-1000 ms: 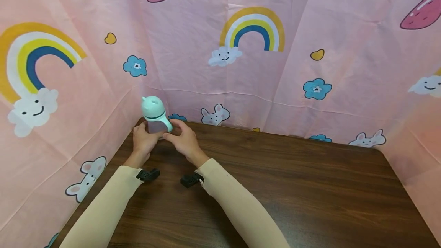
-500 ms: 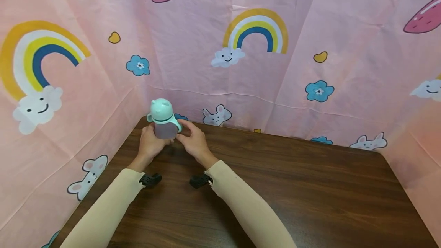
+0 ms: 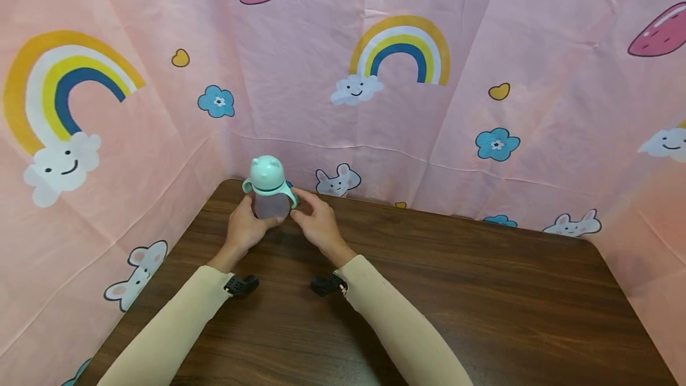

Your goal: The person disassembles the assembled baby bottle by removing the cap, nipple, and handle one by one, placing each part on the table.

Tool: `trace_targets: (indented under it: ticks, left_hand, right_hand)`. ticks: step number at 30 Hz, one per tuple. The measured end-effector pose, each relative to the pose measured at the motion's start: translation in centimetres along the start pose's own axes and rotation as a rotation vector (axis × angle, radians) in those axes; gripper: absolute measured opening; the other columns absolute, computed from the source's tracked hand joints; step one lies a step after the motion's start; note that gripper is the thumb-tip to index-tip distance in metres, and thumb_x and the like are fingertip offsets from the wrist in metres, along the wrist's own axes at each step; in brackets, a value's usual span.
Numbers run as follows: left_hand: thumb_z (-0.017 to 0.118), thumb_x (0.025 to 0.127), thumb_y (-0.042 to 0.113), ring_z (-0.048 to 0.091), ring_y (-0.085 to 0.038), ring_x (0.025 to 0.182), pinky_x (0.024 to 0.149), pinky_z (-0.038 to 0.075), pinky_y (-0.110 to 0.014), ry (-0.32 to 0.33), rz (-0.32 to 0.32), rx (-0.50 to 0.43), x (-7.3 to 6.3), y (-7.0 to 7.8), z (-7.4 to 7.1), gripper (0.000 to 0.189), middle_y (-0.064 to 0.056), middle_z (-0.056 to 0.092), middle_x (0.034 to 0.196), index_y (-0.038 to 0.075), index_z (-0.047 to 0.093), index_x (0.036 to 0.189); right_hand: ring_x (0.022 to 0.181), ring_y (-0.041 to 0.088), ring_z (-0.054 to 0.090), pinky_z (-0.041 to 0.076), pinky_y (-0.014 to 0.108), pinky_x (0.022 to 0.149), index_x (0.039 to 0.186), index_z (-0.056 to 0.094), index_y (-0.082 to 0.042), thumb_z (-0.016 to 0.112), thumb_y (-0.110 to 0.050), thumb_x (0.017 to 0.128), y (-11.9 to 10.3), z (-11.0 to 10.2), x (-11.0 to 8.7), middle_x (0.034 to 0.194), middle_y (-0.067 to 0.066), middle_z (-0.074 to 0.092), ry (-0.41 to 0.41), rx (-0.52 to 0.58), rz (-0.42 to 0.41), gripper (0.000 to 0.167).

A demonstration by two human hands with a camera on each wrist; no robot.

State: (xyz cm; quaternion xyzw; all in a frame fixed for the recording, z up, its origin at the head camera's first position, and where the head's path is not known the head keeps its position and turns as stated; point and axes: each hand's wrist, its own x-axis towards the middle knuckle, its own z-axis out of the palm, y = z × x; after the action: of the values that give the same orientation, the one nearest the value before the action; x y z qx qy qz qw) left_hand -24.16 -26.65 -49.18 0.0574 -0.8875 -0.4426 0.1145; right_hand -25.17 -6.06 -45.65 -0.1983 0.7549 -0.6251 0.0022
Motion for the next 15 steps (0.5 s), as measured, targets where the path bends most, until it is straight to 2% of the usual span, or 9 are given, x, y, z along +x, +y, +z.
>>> trace_targets:
  ticks: [3,6,7,13,15]
  left_hand:
    - [0.093,0.089,0.03,0.051,-0.056,0.14,0.113,0.043,-0.069,-0.017,0.007,0.0,-0.5,1.1,0.3,0.095,-0.035,0.055,0.154,-0.004,0.043,0.162]
    - [0.092,0.09,0.027,0.051,-0.054,0.142,0.114,0.043,-0.067,-0.025,0.013,-0.005,-0.7,1.7,0.9,0.092,-0.033,0.055,0.155,-0.004,0.043,0.162]
    - [0.091,0.092,0.025,0.051,-0.054,0.143,0.115,0.042,-0.068,-0.039,0.008,-0.006,-1.0,2.4,1.0,0.092,-0.034,0.054,0.156,-0.004,0.041,0.163]
    - [0.092,0.092,0.025,0.05,-0.051,0.145,0.116,0.042,-0.067,-0.034,0.04,-0.021,-1.4,3.0,2.5,0.091,-0.03,0.054,0.158,-0.003,0.042,0.163]
    - [0.094,0.09,0.028,0.054,-0.05,0.14,0.112,0.045,-0.065,-0.018,0.07,-0.019,-1.4,2.7,3.3,0.091,-0.03,0.057,0.153,-0.003,0.046,0.161]
  right_hand:
    - [0.132,0.035,0.067,0.055,0.046,0.111,0.151,0.067,-0.005,0.069,0.005,0.102,0.2,-0.8,-0.2,0.144,0.013,0.07,0.003,-0.015,-0.026,0.05]
    - [0.131,0.036,0.068,0.055,0.046,0.11,0.151,0.067,-0.005,0.068,0.006,0.102,0.3,-1.6,-0.5,0.144,0.014,0.07,0.008,-0.028,-0.039,0.051]
    - [0.131,0.035,0.068,0.055,0.045,0.11,0.151,0.067,-0.005,0.068,0.006,0.102,0.3,-1.9,-0.6,0.144,0.014,0.07,0.012,-0.034,-0.04,0.051]
    - [0.127,0.029,0.071,0.058,0.04,0.106,0.148,0.071,-0.008,0.07,0.005,0.102,0.9,-3.5,-1.0,0.14,0.009,0.073,0.049,-0.074,-0.049,0.047]
    - [0.124,0.028,0.072,0.059,0.04,0.104,0.145,0.073,-0.009,0.07,0.005,0.102,1.2,-4.0,-1.1,0.136,0.008,0.075,0.068,-0.086,-0.056,0.045]
